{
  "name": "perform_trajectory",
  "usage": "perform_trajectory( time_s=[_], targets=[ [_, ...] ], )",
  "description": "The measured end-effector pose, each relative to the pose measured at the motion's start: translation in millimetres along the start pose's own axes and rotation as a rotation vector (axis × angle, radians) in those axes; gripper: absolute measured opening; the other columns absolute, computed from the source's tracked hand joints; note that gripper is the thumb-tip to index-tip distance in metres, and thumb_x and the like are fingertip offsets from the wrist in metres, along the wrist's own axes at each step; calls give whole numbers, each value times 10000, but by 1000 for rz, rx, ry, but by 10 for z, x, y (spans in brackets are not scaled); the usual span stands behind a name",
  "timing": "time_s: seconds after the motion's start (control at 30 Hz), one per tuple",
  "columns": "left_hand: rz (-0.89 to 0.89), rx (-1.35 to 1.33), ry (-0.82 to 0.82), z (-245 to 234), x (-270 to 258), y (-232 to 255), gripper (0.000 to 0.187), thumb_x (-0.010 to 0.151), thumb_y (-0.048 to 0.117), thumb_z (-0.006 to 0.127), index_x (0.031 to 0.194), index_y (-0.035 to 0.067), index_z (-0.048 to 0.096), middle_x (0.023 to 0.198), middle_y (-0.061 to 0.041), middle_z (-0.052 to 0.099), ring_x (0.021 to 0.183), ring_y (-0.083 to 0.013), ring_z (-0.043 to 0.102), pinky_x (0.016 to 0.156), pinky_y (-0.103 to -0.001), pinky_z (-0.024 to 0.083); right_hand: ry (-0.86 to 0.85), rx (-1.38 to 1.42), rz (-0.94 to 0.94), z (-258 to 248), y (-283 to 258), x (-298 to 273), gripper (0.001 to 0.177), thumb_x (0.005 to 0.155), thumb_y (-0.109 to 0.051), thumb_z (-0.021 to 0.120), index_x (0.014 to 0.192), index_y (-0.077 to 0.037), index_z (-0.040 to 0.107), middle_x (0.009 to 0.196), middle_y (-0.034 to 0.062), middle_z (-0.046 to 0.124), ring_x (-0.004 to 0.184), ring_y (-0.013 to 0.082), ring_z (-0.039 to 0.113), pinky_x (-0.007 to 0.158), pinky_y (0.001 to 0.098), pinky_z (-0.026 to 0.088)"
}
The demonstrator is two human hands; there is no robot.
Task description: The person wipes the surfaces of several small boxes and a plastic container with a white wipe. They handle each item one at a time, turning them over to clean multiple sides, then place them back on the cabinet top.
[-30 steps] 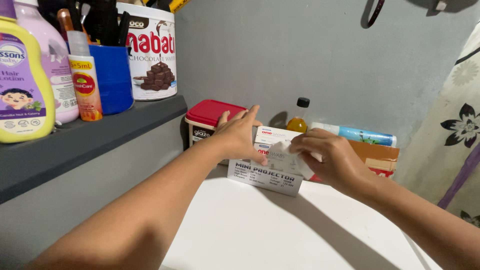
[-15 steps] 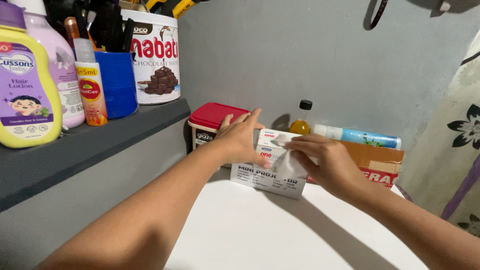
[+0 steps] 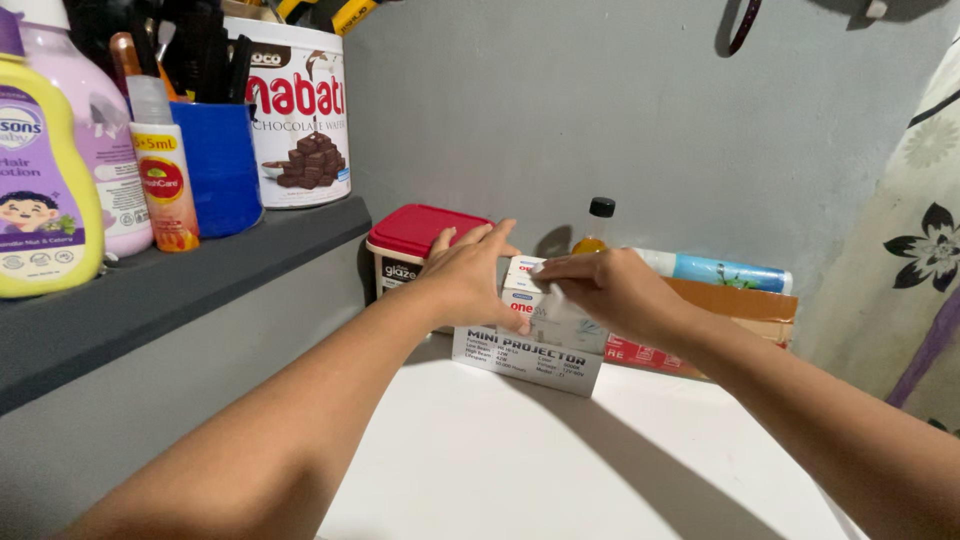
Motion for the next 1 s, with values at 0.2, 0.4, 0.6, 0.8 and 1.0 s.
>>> perform_trajectory(
  time_s=[0.2,0.4,0.6,0.8,1.0],
  targets=[
    [1,-14,12,10,16,-11,1454,462,499,961,1591,94,140,1530,6,497,1548,-224,192,1265,-515,45,-44,-25,-254,-17,71,-268,421,965,-306,523,1342,-201,679,1480,24,577,1501,229,336,1120,442,352],
    [-31,-22,-2,22,7,-1,1463,447,480,976,1587,108,138,1548,11,469,1547,-200,181,1265,-501,39,-149,-349,-157,14,397,57,757,949,-631,219,1534,-223,472,1608,10,377,1564,192,58,1238,538,60],
    [-34,-37,-5,-7,6,-2,1509,452,498,974,1592,66,85,1544,2,471,1535,-201,208,1255,-498,63,-289,-290,-169,277,-8,319,806,950,-673,206,1587,-199,344,1648,65,251,1540,229,86,1225,483,120],
    [-42,16,-38,-2,36,11,1497,458,513,965,1604,80,104,1551,1,469,1542,-194,227,1273,-489,84,-113,-23,-355,64,-33,-143,490,1025,-326,410,1429,-92,557,1500,79,565,1325,266,547,1082,400,461],
    [-51,-1,-72,-20,51,36,1405,497,419,955,1607,162,133,1562,37,461,1559,-212,157,1262,-523,19,269,-145,-316,-299,388,-432,246,882,-77,698,1116,-41,765,1137,109,759,1022,251,727,847,345,597]
  ],
)
Point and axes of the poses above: each hand's wrist, its own x-axis towards the middle knuckle, its own z-axis out of the palm, y = z × x, the point moved 4 cm from there along x, towards the middle knuckle
